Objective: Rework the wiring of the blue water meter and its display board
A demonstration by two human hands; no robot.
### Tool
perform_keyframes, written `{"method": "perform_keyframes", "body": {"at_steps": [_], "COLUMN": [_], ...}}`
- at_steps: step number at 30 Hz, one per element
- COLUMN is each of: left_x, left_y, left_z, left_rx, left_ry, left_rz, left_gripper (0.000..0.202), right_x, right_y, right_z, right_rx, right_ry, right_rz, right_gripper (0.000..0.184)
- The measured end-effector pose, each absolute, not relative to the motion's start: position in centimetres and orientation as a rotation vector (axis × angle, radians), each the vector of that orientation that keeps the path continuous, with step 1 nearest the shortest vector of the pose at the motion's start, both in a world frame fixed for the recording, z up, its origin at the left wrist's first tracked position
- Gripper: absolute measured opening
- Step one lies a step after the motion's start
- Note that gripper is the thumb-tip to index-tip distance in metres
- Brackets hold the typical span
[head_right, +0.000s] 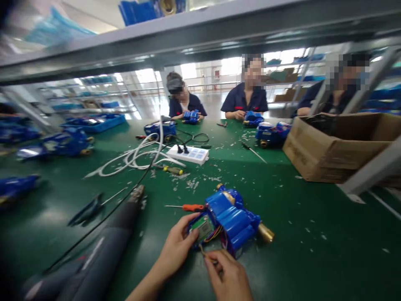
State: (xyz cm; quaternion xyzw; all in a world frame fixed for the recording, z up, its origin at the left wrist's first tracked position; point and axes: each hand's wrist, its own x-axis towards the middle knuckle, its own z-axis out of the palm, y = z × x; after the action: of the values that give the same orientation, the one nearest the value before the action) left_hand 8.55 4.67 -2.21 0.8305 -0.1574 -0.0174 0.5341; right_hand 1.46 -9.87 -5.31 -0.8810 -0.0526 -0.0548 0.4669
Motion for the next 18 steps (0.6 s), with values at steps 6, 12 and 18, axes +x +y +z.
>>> {"method": "perform_keyframes", "body": {"at_steps": [6, 12, 18], "left_x": [2.8, -0.8, 3.0], "left_y": [13.5, 30.7, 36.9], "left_z": [2.6, 0.2, -4.0], "left_rx": [2.373, 2.721, 3.030], "left_ry": [-0.176, 0.176, -0.287], "left_rz": [0.682, 0.182, -0.093], "left_gripper": [0.037, 0.048, 0.061], "right_x": [0.5, -0.4, -0.3], "right_y": [-11.4, -11.3, -11.0], "right_z": [-4.8, -3.2, -3.6], "right_rx": [-2.218, -2.157, -2.091], "right_ry": [-0.157, -0.162, -0.058], "right_rz": [-0.151, -0.085, -0.136], "right_gripper": [0.022, 0.014, 0.004]}}
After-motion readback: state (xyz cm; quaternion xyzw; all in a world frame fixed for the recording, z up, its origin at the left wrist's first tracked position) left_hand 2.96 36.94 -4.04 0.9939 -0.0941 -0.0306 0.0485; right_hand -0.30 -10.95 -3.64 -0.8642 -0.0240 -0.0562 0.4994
